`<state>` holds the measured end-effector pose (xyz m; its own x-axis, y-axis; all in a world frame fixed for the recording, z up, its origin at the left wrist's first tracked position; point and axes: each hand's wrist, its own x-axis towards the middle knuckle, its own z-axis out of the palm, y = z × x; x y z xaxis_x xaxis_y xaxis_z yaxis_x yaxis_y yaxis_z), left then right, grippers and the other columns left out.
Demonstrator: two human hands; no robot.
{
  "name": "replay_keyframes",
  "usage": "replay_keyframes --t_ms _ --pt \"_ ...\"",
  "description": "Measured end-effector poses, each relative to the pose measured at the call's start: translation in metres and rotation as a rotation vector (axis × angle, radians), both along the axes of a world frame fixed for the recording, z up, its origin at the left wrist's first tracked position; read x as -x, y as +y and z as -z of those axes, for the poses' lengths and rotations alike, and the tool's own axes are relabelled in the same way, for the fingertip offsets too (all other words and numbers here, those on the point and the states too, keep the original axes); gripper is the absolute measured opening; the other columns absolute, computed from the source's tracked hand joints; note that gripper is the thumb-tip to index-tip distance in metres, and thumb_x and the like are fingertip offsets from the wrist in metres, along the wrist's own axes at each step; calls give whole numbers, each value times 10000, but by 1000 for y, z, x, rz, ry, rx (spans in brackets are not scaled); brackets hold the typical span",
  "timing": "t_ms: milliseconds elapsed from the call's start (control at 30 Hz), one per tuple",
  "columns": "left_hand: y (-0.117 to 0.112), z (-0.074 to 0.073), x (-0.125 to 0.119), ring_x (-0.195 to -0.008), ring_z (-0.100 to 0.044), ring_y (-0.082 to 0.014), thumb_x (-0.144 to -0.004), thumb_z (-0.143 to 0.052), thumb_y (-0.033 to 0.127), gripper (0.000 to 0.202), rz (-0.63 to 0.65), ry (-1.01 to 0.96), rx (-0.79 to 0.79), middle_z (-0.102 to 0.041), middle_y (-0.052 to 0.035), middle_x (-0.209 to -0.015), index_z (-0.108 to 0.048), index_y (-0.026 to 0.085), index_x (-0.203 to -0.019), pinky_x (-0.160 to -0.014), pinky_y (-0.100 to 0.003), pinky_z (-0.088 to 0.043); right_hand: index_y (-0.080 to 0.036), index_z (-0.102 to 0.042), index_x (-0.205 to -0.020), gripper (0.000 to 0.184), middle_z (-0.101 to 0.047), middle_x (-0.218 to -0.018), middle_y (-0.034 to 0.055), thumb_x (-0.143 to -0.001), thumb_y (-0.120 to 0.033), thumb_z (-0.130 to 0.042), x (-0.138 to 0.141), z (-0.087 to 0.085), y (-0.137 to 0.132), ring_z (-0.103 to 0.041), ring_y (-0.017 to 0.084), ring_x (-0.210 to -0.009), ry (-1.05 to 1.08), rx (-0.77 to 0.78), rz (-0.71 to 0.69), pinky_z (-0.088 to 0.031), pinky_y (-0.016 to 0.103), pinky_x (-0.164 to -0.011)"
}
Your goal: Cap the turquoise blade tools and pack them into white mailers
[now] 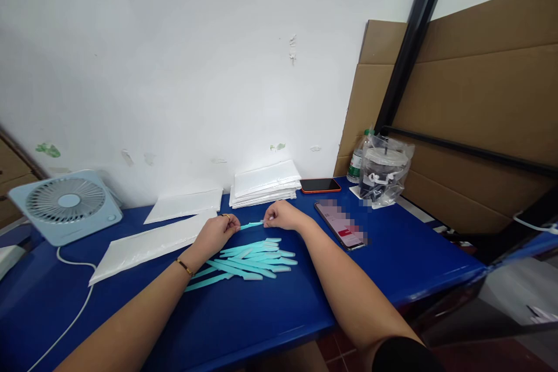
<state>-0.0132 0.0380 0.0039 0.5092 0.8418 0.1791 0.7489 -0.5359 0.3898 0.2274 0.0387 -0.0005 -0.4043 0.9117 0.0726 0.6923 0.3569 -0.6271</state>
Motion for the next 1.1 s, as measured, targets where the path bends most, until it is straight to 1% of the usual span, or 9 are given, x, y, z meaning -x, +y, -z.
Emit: replay_keyframes --t_ms 100,200,267,367,500,600,767,933,1100 --pt "3 3 3 -752 -594 -156 -809 -506 268 126 22 -16 6 -661 -3 -803 -619 220 -838 -681 -256 -408 -156 -704 -887 303 -652 -744 31 -669 -366 -695 -9 -6 -4 -553 129 -631 12 -26 47 -392 215 -563" --pt "0 1 2 -831 -592 -168 -792 -536 293 175 49 -43 -51 -655 -15 -899 -621 226 -930 -736 -268 -414 -164 -703 -834 238 -631 -816 36 -676 -341 -689 -14 -17 -14 -547 125 -689 -25 -125 -10 -402 214 -613" --pt "-5 -3 0 -829 -587 -172 -800 -525 321 179 60 -40 -60 -648 -18 -896 -626 226 -913 -721 -269 -411 -165 -704 -781 206 -620 -783 24 -663 -335 -697 -14 -23 -21 -539 118 -671 -88 -67 -91 -394 205 -591" --pt "-14 -7 -1 -759 -582 -165 -801 -512 388 210 128 -6 20 -640 -13 -824 -637 226 -844 -654 -254 -401 -164 -701 -765 216 -608 -695 1 -626 -328 -721 -8 -25 -28 -526 109 -612 -198 69 -183 -369 195 -531" --pt "-21 -7 0 -694 -573 -152 -765 -540 421 229 214 19 170 -638 -6 -771 -634 217 -808 -585 -234 -383 -155 -679 -762 133 -603 -664 -3 -683 -261 -662 1 -21 -29 -510 102 -593 -233 65 -215 -349 190 -509" --pt "-19 -5 0 -643 -561 -147 -775 -518 402 218 172 30 217 -635 0 -710 -624 211 -773 -540 -233 -355 -149 -660 -783 113 -606 -674 3 -717 -236 -630 3 -20 -28 -512 102 -595 -210 38 -195 -350 189 -512" --pt "-13 -5 1 -613 -544 -153 -806 -465 442 286 82 16 197 -628 -10 -683 -627 206 -788 -515 -245 -325 -155 -655 -843 117 -622 -724 16 -758 -199 -589 1 -20 -25 -533 110 -626 -127 -51 -92 -377 197 -552" --pt "-13 -7 2 -599 -538 -155 -813 -459 462 299 74 16 197 -620 -3 -663 -625 217 -773 -504 -245 -328 -166 -674 -905 172 -653 -848 45 -779 -197 -561 2 -18 -22 -569 137 -715 -100 -97 -149 -413 224 -620" --pt "-7 -4 1 -713 -576 -163 -835 -449 369 244 25 33 27 -657 -10 -781 -627 221 -759 -605 -263 -375 -154 -671 -880 163 -669 -836 51 -774 -167 -548 -11 -14 -17 -592 148 -731 -41 -82 -46 -429 240 -652"
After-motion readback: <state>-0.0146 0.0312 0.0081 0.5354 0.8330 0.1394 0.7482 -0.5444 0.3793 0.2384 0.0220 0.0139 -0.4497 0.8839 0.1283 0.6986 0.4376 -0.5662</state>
